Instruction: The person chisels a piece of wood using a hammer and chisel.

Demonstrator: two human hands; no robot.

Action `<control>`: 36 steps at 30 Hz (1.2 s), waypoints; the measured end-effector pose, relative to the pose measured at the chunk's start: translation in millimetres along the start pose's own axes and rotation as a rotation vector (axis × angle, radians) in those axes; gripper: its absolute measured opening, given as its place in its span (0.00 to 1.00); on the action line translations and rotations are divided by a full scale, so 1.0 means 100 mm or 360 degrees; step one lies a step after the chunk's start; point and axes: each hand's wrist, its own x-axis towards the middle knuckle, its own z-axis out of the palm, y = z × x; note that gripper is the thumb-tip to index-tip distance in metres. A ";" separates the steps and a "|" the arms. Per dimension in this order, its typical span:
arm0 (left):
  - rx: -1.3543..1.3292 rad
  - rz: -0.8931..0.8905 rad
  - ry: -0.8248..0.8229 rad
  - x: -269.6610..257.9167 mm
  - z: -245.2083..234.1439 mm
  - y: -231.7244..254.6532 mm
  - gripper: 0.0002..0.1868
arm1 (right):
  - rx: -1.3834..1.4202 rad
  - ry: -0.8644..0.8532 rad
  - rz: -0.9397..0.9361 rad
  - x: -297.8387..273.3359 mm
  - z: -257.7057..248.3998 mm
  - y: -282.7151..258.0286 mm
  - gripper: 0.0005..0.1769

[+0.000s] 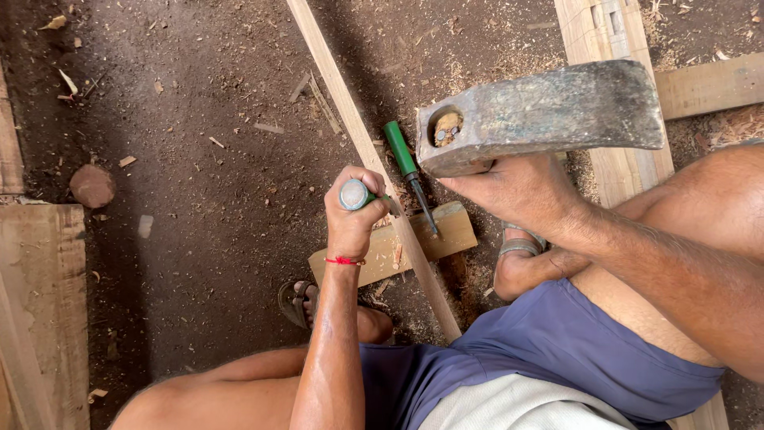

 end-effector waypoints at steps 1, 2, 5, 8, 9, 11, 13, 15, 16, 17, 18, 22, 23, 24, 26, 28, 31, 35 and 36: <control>-0.0001 -0.0005 -0.0004 0.00 0.00 -0.01 0.16 | 0.0001 0.0005 -0.0002 0.00 0.01 0.01 0.16; 0.0000 -0.0010 -0.0005 0.00 0.01 -0.01 0.16 | 0.0004 0.0008 -0.0007 0.00 0.02 0.01 0.16; -0.0015 -0.0006 0.0005 -0.02 0.01 -0.06 0.16 | -0.0158 -0.0021 -0.0018 0.01 0.05 0.04 0.16; -0.0095 0.0010 0.0027 -0.06 0.02 -0.14 0.16 | -0.0275 0.0111 -0.0331 -0.01 0.05 0.03 0.18; -0.0131 0.0017 0.0035 -0.08 0.03 -0.17 0.16 | -0.0069 0.0106 -0.0358 -0.01 0.06 0.02 0.20; -0.0023 -0.0063 0.0115 -0.11 0.05 -0.22 0.15 | 0.0342 0.0094 -0.0407 0.00 0.11 -0.02 0.23; -0.0001 -0.0159 0.0172 -0.13 0.09 -0.22 0.17 | 0.0755 0.0079 -0.0454 0.02 0.15 -0.08 0.27; -0.0067 -0.0277 0.0204 -0.13 0.14 -0.21 0.23 | 0.0720 0.0112 -0.0756 0.06 0.15 -0.12 0.23; -0.0059 -0.0239 0.0201 -0.13 0.16 -0.21 0.23 | 0.0471 0.0151 -0.1034 0.12 0.12 -0.13 0.17; -0.0052 -0.0201 0.0197 -0.14 0.19 -0.22 0.23 | 0.0214 0.0188 -0.1305 0.15 0.09 -0.14 0.12; -0.0043 -0.0166 0.0189 -0.15 0.19 -0.25 0.24 | -0.0090 -0.0064 -0.1035 0.16 0.13 -0.17 0.13; -0.0229 -0.0085 0.0130 -0.16 0.12 -0.41 0.12 | -0.0738 -0.0312 -0.0645 0.20 0.28 -0.23 0.09; -0.0214 -0.0064 0.0147 -0.16 0.12 -0.45 0.12 | -0.0766 -0.0185 -0.0731 0.20 0.29 -0.22 0.06; -0.0199 -0.0043 0.0175 -0.17 0.12 -0.46 0.12 | -0.0637 -0.0178 -0.0734 0.20 0.28 -0.22 0.06; -0.0179 -0.0038 0.0220 -0.17 0.13 -0.47 0.13 | -0.0375 -0.0170 -0.0739 0.17 0.25 -0.23 0.08; -0.0156 -0.0025 0.0224 -0.18 0.15 -0.44 0.13 | -0.0384 -0.0267 -0.0616 0.12 0.15 -0.23 0.14; -0.0107 -0.0050 0.0203 -0.19 0.22 -0.39 0.15 | -0.0758 -0.0381 -0.0519 0.18 0.23 -0.27 0.07; -0.0122 -0.0286 0.0331 -0.07 0.25 -0.39 0.17 | -0.0732 -0.0044 -0.0777 0.21 0.25 -0.27 0.13; -0.0157 -0.0397 0.0391 -0.14 0.22 -0.42 0.15 | -0.0573 -0.0191 -0.0618 0.17 0.24 -0.25 0.08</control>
